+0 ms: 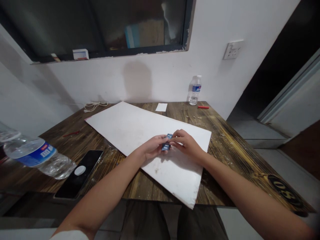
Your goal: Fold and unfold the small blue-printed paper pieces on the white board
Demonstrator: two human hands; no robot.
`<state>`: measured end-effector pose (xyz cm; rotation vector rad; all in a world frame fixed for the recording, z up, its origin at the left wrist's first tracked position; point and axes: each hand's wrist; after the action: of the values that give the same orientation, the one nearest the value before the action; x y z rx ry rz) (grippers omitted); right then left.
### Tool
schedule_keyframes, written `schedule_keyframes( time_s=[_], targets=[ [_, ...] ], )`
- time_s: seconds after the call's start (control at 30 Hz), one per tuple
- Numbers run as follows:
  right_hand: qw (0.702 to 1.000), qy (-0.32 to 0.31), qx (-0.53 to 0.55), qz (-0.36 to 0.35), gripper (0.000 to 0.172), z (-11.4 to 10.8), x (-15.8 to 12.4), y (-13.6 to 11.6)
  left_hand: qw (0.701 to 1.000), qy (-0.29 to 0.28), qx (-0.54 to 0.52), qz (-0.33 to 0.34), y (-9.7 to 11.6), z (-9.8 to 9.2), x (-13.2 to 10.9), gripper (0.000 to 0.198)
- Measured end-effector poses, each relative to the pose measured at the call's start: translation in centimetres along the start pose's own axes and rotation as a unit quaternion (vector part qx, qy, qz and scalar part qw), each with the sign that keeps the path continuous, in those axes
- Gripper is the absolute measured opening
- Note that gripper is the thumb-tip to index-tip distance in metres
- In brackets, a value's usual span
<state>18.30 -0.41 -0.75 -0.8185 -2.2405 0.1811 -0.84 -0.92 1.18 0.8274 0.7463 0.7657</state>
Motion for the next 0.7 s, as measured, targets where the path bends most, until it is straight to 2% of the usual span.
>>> schedule_keyframes(
  time_s=[0.1,0.23,0.3,0.43,0.53,0.7],
  targets=[
    [0.998,0.0,0.004,0.058,0.028,0.12,-0.13,-0.08,0.997,0.061,-0.016,0.049,0.45,-0.12,0.18,0.009],
    [0.993,-0.023,0.024,0.117,0.048,0.43,-0.4,-0.2,0.983,0.146,-0.038,0.102,0.86,-0.22,0.28,0.009],
    [0.991,-0.077,0.025,0.106,0.051,0.48,-0.39,-0.34,0.978,0.171,-0.048,0.112,0.85,-0.31,0.37,0.01],
    [0.984,-0.17,0.014,0.056,0.037,0.33,-0.07,-0.62,0.972,0.196,-0.058,0.118,0.58,-0.52,0.63,0.011],
    [0.983,-0.178,0.02,0.038,0.032,0.16,0.09,-0.68,0.971,0.201,-0.055,0.121,0.48,-0.53,0.7,0.011],
    [0.983,-0.179,0.038,-0.002,0.035,0.07,0.0,-0.64,0.97,0.208,-0.048,0.118,0.44,-0.55,0.72,0.011]
  ],
)
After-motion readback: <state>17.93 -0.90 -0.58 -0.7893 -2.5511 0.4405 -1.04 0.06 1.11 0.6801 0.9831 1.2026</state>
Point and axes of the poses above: each hand's wrist, its own x-axis towards the middle knuckle, its own z-axis out of the palm, y = z × x, and after that the axes turned 7 degrees about -x, right-handed
